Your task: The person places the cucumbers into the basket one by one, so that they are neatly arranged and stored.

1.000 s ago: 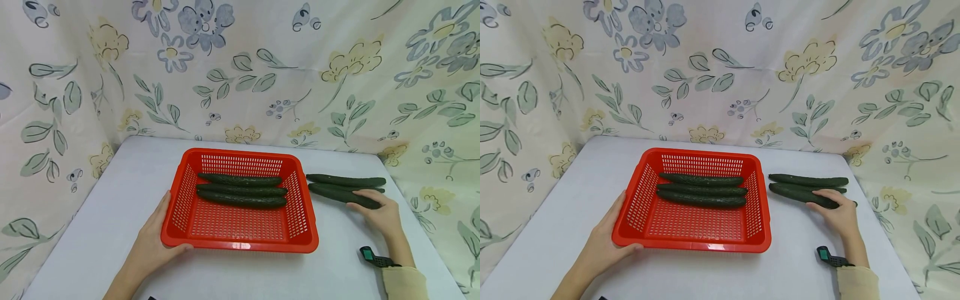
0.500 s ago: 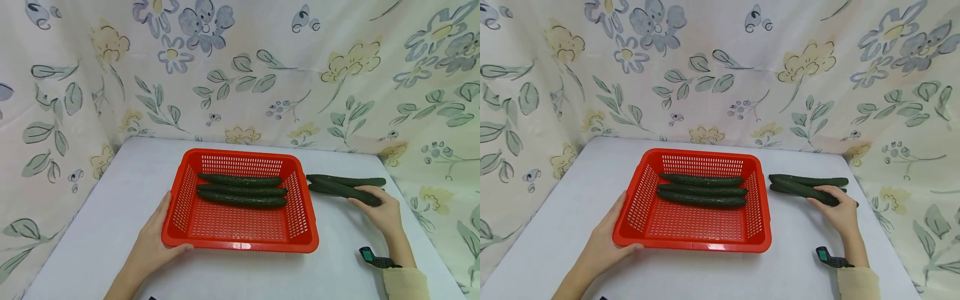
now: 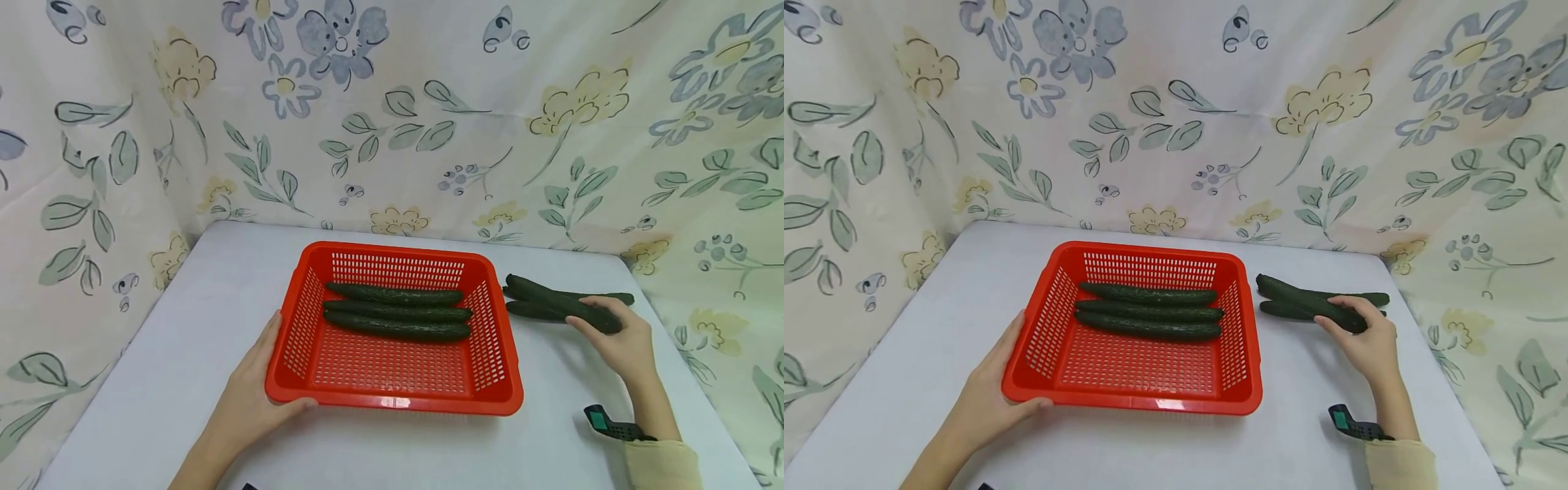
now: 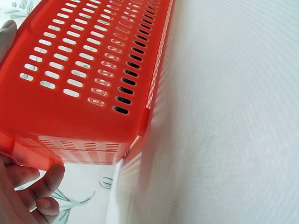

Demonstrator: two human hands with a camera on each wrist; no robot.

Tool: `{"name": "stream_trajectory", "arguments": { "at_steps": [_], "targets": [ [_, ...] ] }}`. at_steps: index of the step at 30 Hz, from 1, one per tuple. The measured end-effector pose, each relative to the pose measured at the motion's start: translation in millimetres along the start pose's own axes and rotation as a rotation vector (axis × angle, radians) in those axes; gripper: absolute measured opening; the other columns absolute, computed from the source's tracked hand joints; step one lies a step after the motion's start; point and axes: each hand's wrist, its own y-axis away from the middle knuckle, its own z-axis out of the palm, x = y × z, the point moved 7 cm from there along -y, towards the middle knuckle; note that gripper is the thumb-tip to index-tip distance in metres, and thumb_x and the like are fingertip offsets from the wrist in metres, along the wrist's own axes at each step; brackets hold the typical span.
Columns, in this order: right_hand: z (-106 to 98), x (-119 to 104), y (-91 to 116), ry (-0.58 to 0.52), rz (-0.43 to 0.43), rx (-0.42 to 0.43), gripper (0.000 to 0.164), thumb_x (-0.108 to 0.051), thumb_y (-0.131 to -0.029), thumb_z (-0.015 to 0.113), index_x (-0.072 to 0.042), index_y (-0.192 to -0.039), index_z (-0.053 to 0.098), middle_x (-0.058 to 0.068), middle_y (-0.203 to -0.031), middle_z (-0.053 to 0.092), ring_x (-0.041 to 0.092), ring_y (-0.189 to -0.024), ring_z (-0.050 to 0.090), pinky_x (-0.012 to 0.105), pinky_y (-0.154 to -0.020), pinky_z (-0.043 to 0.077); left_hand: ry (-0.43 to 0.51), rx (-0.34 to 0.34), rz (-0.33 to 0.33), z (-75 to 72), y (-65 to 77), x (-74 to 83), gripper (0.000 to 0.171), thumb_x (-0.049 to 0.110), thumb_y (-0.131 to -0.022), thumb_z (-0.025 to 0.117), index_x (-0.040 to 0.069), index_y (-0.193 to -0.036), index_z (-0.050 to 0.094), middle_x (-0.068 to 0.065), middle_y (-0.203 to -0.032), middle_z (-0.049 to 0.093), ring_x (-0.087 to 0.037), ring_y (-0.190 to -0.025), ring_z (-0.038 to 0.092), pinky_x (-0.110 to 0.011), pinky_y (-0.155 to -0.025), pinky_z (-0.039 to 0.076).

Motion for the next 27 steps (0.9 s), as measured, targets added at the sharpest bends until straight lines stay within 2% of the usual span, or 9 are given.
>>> {"name": "stream_trajectory", "arguments": {
  "at_steps": [6, 7, 9, 18, 27],
  "targets": [
    [0.1, -18.9, -10.9, 0.015, -0.026, -0.006, 0.042, -0.015, -0.083, 0.093, -0.012, -0.122, 0.077, -0.034, -0.113, 0.06, -0.02, -0.112, 0.046, 0.008, -0.096, 0.033, -0.001, 0.001, -0.008, 0.3, 0.3, -0.1, 0.138, 0.049, -0.068, 0.099, 0.022, -0.172, 0.013, -0.009, -0.172, 0.033, -0.037, -0.145, 0.048, -0.061, -0.094, 0.059],
    [0.7, -21.9, -13.0, 0.018, -0.03, -0.01, 0.042, -0.015, -0.083, 0.093, -0.012, -0.122, 0.077, -0.03, -0.113, 0.063, -0.019, -0.112, 0.046, 0.008, -0.095, 0.033, 0.002, 0.002, -0.007, 0.4, 0.0, 0.0, 0.137, 0.048, -0.068, 0.099, 0.021, -0.172, 0.014, -0.009, -0.172, 0.033, -0.037, -0.145, 0.048, -0.06, -0.094, 0.059],
    [1.9, -28.7, -16.9, 0.02, -0.04, -0.019, 0.041, -0.016, -0.084, 0.092, -0.012, -0.121, 0.077, -0.03, -0.112, 0.063, -0.019, -0.111, 0.047, 0.008, -0.094, 0.033, 0.003, 0.002, -0.01, 0.8, -0.3, 0.0, 0.137, 0.048, -0.068, 0.099, 0.021, -0.172, 0.014, -0.009, -0.172, 0.033, -0.037, -0.145, 0.048, -0.06, -0.094, 0.059],
    [10.3, -56.0, -30.8, 0.01, -0.088, -0.038, 0.04, -0.014, -0.084, 0.091, -0.006, -0.12, 0.076, 0.01, -0.113, 0.071, -0.014, -0.109, 0.048, 0.01, -0.097, 0.036, 0.005, -0.004, -0.017, 1.6, -0.1, 0.5, 0.136, 0.052, -0.069, 0.097, 0.022, -0.172, 0.014, -0.008, -0.173, 0.033, -0.037, -0.145, 0.048, -0.061, -0.095, 0.058],
    [23.0, -85.1, -44.3, -0.048, -0.156, -0.058, 0.039, -0.007, -0.081, 0.092, -0.005, -0.117, 0.076, 0.012, -0.108, 0.073, -0.007, -0.1, 0.052, 0.011, -0.091, 0.037, 0.01, -0.001, -0.01, 0.2, -0.7, 1.2, 0.137, 0.05, -0.068, 0.098, 0.022, -0.172, 0.014, -0.007, -0.173, 0.032, -0.036, -0.146, 0.048, -0.061, -0.095, 0.058]
  ]
}}
